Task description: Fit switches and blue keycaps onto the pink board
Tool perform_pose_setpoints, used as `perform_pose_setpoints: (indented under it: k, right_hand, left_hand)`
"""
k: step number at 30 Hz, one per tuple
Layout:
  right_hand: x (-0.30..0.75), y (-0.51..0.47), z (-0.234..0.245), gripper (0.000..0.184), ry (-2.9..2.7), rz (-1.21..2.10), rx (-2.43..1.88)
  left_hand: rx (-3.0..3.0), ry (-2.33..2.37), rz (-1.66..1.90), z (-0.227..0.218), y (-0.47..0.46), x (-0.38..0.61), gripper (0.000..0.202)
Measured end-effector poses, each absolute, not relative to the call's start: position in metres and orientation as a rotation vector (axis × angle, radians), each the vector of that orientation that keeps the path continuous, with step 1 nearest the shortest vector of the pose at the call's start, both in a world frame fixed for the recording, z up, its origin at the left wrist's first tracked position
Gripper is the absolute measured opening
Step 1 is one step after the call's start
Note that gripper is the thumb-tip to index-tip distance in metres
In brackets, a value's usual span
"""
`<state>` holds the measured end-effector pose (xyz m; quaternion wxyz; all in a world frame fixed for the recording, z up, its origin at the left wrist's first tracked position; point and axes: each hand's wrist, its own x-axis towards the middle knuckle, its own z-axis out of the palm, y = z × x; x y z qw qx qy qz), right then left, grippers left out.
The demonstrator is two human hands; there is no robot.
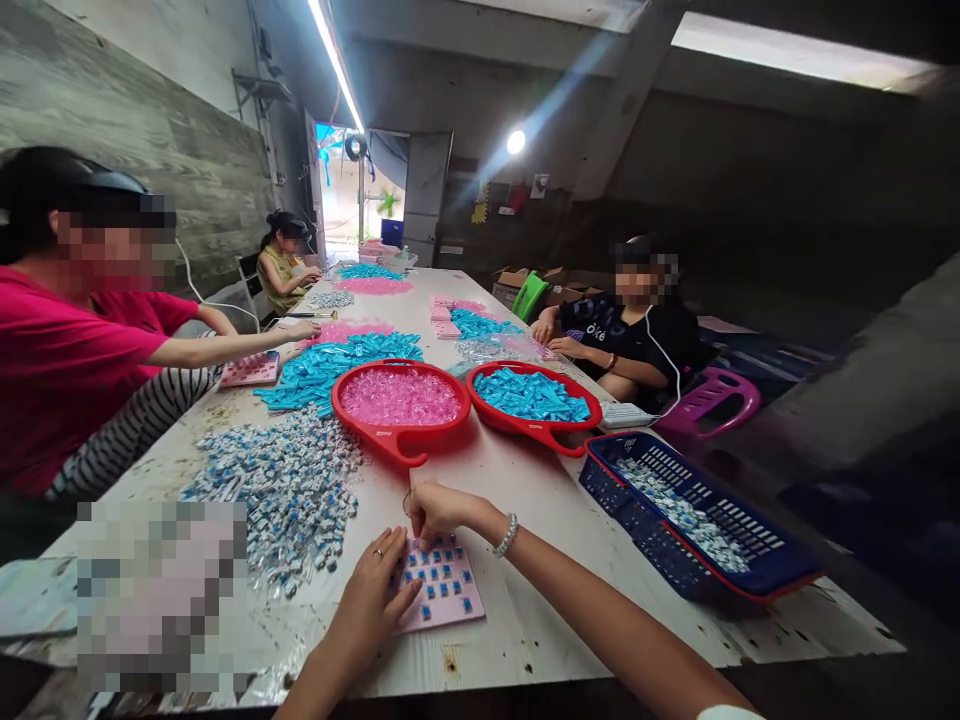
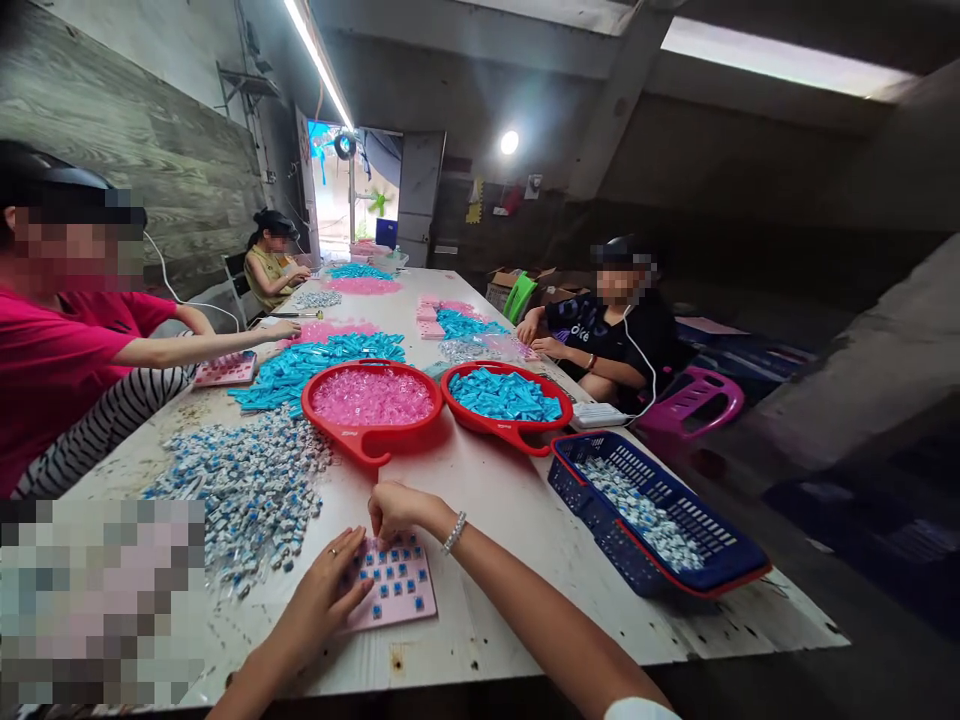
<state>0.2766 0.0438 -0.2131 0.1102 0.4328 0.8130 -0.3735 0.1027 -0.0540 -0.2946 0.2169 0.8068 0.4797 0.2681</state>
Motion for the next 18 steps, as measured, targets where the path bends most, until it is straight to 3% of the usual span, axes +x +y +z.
perform_pose_setpoints:
  k: [7, 14, 18]
  right_hand:
    - [0.242, 0.053, -0.198, 0.025, 2.176, -0.901, 1.253]
    - [0.223, 0.081, -0.204, 0.036, 1.874, -0.968, 1.075]
    - [0.226, 0.081, -0.199, 0.027, 1.951, -0.91, 1.023]
  left_hand:
    - [2.186, 1.302, 0.775, -0.293, -0.056, 0.103, 0.053]
    - [2.199, 1.307, 0.742, -0.29, -0.06, 0.104, 0.057]
    - [2.332, 1.32, 0.728, -0.299, -0.061, 0.102, 0.062]
